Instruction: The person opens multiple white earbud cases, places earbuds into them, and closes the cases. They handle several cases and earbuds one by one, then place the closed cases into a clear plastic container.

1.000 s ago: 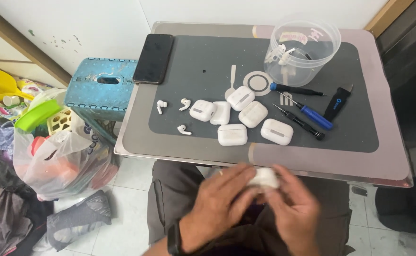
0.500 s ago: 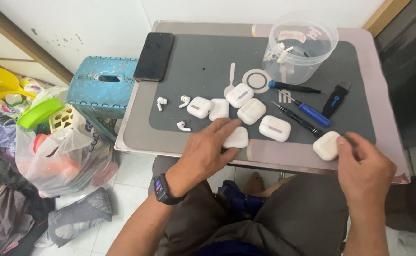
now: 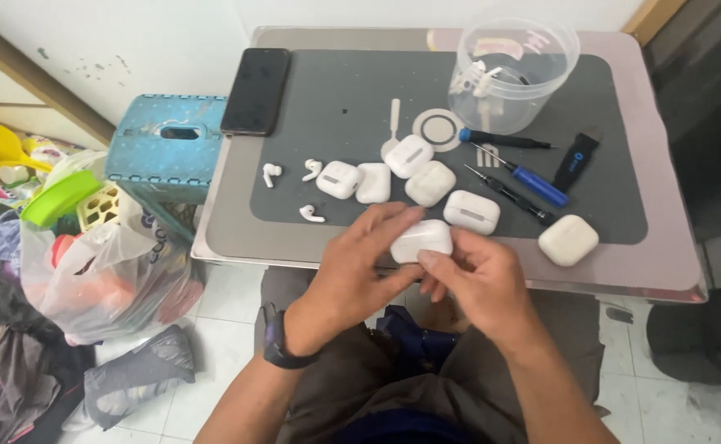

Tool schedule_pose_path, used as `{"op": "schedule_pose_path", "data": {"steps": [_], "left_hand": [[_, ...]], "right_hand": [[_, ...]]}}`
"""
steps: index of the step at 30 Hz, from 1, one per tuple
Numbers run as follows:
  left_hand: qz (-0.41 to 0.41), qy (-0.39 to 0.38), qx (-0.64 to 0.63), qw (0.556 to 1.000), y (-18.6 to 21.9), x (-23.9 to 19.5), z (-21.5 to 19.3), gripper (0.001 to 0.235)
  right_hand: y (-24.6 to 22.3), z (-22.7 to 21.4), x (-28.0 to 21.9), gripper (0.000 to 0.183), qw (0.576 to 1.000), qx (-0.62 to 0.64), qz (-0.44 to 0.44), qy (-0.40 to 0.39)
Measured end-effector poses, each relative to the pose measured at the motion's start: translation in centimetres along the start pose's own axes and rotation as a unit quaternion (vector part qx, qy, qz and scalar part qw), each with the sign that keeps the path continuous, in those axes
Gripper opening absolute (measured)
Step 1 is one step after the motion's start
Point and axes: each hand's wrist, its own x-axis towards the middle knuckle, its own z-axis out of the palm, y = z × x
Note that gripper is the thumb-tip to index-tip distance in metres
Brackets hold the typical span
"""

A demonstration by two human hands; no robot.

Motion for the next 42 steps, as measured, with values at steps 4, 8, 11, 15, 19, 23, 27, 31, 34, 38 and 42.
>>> {"op": "schedule_pose_path", "data": {"steps": [4,8,11,15,19,23,27,31,34,38,42], "left_hand": [[-0.106,0.004,-0.189,0.976,-1.6,-0.3,0.0,0.042],[-0.235,0.057,-0.267,0.933,-2.2,0.0,0.7,0.028],[-0.287,0.087,-0.293,0.908,-2.1,0.0,1.1,0.027],[-0.28,0.096,-0.317,0.901,-2.1,-0.3,1.7,0.028],[-0.245,0.078,-0.277,0.926,-0.9,-0.6,0.8,0.027],[-0.082,0.027,-0.154,0.984,0.0,-0.6,0.9,0.027],[-0.069,-0.007,-0.045,0.997,2.0,0.1,0.8,0.024],[-0.072,0.018,0.01,0.997,1.7,1.1,0.8,0.024],[-0.043,0.046,0.104,0.993,0.5,1.7,-0.2,0.019],[-0.015,0.094,0.179,0.979,-2.2,2.7,-0.2,0.016],[0.051,0.018,0.265,0.963,-3.9,4.6,0.0,0.029]], "right_hand": [[0.4,-0.5,0.5,0.033,0.999,0.025,-0.013,-0.044],[1.2,-0.9,0.9,0.037,0.996,0.037,-0.008,-0.081],[1.9,-1.1,1.1,0.038,0.995,0.049,-0.007,-0.09],[1.7,-1.2,1.3,0.038,0.995,0.061,-0.002,-0.079],[1.8,-0.7,1.0,0.037,0.995,0.068,-0.005,-0.069],[3.7,-0.7,0.2,0.034,0.992,0.125,0.019,-0.01],[0.1,-1.2,-1.6,0.034,0.996,0.075,0.054,-0.021],[0.4,-6.2,-4.7,0.028,0.98,-0.018,0.122,0.156],[1.2,-11.8,-5.5,0.015,0.934,-0.114,0.068,0.333],[2.1,-17.3,-4.6,0.037,0.906,-0.206,0.017,0.368],[-1.3,-15.2,-3.8,0.036,0.865,-0.296,0.127,0.385]]}}
